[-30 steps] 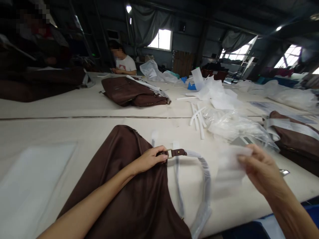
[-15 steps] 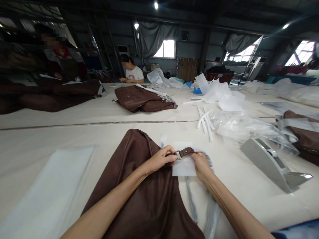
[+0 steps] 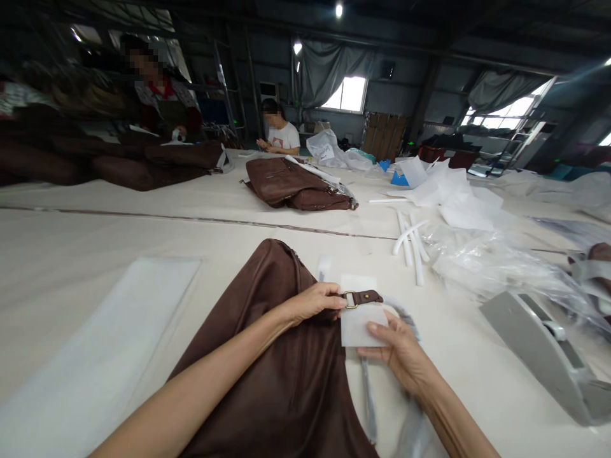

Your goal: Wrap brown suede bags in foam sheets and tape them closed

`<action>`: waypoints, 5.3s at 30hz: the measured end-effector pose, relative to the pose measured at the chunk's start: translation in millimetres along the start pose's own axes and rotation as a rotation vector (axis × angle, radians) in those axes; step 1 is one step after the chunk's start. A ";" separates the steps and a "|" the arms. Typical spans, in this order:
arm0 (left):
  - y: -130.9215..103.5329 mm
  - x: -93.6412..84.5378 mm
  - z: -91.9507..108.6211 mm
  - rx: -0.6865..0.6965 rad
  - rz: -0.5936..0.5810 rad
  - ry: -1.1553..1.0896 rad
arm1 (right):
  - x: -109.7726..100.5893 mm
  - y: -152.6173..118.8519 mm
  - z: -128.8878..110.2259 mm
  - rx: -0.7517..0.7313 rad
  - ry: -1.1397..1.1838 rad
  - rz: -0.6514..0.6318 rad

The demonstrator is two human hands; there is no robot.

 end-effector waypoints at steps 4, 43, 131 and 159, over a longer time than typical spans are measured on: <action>0.3 0.1 2.7 0.025 -0.080 -0.012 | -9.4 4.8 9.9 -0.047 -0.015 0.224; 9.4 0.4 -17.8 -0.012 -0.038 -0.191 | -31.0 -34.9 -21.6 -0.723 -1.001 0.148; -1.9 10.5 -8.3 0.100 0.088 -0.135 | -16.1 43.4 -47.1 0.109 -0.529 -0.502; 7.0 2.2 -5.8 -0.011 -0.072 0.424 | -8.4 30.3 -48.3 -0.300 -0.912 -0.570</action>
Point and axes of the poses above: each hand's wrist, its own y-axis towards the middle knuckle, its own x-axis out of the palm, z = x × y, the point moved 2 cm from there along y, towards the middle knuckle, and after that the axes turned 8 degrees about y, right-handed, at the moved point
